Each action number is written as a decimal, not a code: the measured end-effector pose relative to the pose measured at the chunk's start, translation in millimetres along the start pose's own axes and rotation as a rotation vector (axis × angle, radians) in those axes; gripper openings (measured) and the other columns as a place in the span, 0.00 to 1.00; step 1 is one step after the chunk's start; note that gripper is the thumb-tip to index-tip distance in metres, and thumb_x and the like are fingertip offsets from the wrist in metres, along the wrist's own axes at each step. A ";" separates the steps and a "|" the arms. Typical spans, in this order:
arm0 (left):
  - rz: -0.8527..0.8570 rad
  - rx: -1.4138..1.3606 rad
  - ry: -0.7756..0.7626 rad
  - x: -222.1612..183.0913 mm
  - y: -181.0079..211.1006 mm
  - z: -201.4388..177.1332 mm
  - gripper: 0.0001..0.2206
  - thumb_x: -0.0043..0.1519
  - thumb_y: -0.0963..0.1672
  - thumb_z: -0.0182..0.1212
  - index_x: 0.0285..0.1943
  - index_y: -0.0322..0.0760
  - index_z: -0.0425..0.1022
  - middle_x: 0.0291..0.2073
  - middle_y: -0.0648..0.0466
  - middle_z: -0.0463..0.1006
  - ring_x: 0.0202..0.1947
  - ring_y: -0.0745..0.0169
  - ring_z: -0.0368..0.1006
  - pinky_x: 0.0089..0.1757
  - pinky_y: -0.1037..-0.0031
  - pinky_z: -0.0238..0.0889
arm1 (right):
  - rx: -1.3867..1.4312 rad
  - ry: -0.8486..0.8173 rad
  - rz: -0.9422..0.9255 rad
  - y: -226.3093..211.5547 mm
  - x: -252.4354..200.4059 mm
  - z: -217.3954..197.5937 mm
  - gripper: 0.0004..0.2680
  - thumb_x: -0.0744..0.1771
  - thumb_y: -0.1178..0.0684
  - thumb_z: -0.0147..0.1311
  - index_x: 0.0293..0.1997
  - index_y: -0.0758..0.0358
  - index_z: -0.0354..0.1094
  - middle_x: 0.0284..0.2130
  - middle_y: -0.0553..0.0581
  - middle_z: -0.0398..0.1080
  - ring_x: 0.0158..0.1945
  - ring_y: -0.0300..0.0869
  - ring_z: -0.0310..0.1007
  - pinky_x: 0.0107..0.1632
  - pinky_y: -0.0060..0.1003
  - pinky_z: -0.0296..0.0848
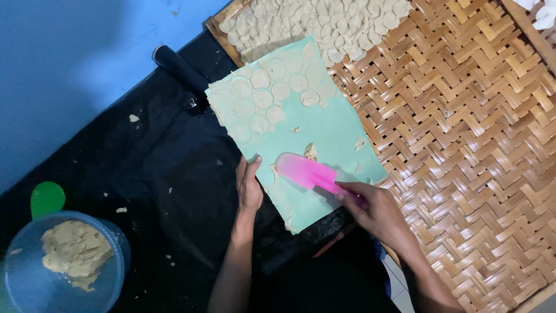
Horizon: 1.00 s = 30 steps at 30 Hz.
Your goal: Using a spatula to arrange and clean circular food products on a tray.
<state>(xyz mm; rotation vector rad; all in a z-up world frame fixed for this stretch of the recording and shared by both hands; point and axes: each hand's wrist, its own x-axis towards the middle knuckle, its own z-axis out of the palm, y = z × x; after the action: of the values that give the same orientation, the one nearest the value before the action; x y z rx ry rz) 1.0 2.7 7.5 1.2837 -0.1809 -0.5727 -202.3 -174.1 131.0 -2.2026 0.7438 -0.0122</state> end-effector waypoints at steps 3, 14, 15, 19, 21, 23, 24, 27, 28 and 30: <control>0.001 -0.106 0.016 2.1 -16.9 -4.6 0.19 0.66 0.43 0.53 0.64 0.25 0.70 0.55 0.46 0.76 0.54 0.56 0.70 0.55 0.69 0.61 | -0.019 -0.045 0.151 -0.2 4.7 -11.9 0.11 0.66 0.50 0.58 0.51 0.60 0.78 0.18 0.61 0.72 0.19 0.43 0.65 0.27 0.42 0.66; -0.052 -0.126 0.027 1.7 -18.8 -6.6 0.19 0.65 0.42 0.53 0.63 0.26 0.71 0.53 0.46 0.76 0.52 0.57 0.70 0.54 0.69 0.62 | -0.079 0.310 -0.069 8.5 51.3 2.7 0.12 0.67 0.53 0.58 0.55 0.62 0.75 0.30 0.62 0.76 0.23 0.42 0.72 0.29 0.40 0.72; -0.029 -0.107 0.013 1.5 -21.2 -8.4 0.18 0.65 0.42 0.54 0.62 0.25 0.71 0.52 0.45 0.76 0.52 0.56 0.70 0.54 0.69 0.62 | -0.096 0.308 -0.118 9.4 57.4 6.0 0.12 0.67 0.53 0.59 0.55 0.62 0.75 0.33 0.63 0.77 0.24 0.43 0.74 0.30 0.40 0.73; -0.031 -0.136 0.022 3.2 -25.4 -9.5 0.17 0.66 0.42 0.54 0.61 0.24 0.72 0.51 0.45 0.76 0.52 0.56 0.70 0.54 0.68 0.62 | -0.138 0.268 -0.122 11.9 75.8 12.8 0.12 0.67 0.53 0.60 0.55 0.61 0.76 0.31 0.63 0.77 0.23 0.45 0.74 0.30 0.42 0.73; -0.093 -0.208 0.012 2.3 -7.1 -1.8 0.19 0.63 0.43 0.53 0.63 0.29 0.70 0.53 0.49 0.76 0.52 0.59 0.70 0.53 0.70 0.62 | -0.136 0.225 -0.111 16.3 83.2 14.0 0.11 0.67 0.52 0.59 0.56 0.58 0.76 0.32 0.61 0.78 0.22 0.44 0.74 0.29 0.42 0.74; -0.092 -0.221 0.005 1.8 -9.9 -3.6 0.19 0.63 0.43 0.53 0.63 0.28 0.70 0.52 0.48 0.76 0.52 0.58 0.70 0.53 0.70 0.62 | -0.113 0.195 -0.109 33.6 91.1 17.7 0.11 0.68 0.51 0.58 0.55 0.57 0.76 0.32 0.59 0.79 0.22 0.44 0.74 0.28 0.41 0.74; -0.090 -0.236 -0.004 2.3 -11.4 -3.9 0.19 0.64 0.43 0.53 0.63 0.27 0.70 0.52 0.48 0.76 0.52 0.58 0.70 0.53 0.69 0.62 | -0.092 0.167 -0.107 42.4 95.0 19.1 0.11 0.68 0.49 0.57 0.55 0.55 0.76 0.33 0.58 0.80 0.22 0.43 0.74 0.28 0.41 0.75; -0.066 -0.164 0.007 3.3 -18.9 -8.0 0.19 0.65 0.43 0.53 0.63 0.25 0.70 0.52 0.46 0.76 0.52 0.56 0.70 0.54 0.69 0.62 | -0.069 0.121 -0.122 42.7 99.7 13.9 0.12 0.68 0.47 0.57 0.55 0.56 0.76 0.33 0.56 0.80 0.22 0.41 0.74 0.28 0.40 0.74; -0.066 -0.164 0.007 3.3 -20.4 -9.0 0.19 0.65 0.43 0.53 0.63 0.25 0.70 0.52 0.46 0.76 0.52 0.56 0.70 0.54 0.69 0.62 | -0.069 0.121 -0.122 41.0 101.2 12.3 0.12 0.68 0.47 0.57 0.55 0.56 0.76 0.33 0.56 0.80 0.22 0.41 0.74 0.28 0.40 0.74; -0.037 -0.159 -0.004 3.8 -23.4 -10.4 0.19 0.65 0.42 0.54 0.63 0.24 0.70 0.52 0.45 0.76 0.52 0.55 0.70 0.55 0.68 0.62 | -0.042 0.050 -0.052 37.9 103.8 8.6 0.14 0.66 0.45 0.59 0.56 0.55 0.76 0.29 0.55 0.79 0.22 0.40 0.70 0.28 0.41 0.69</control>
<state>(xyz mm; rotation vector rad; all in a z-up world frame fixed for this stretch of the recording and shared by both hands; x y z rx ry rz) 1.7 5.7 -18.1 1.1341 -0.1131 -0.6089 -133.5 -241.0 75.5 -2.2690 0.7197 -0.0786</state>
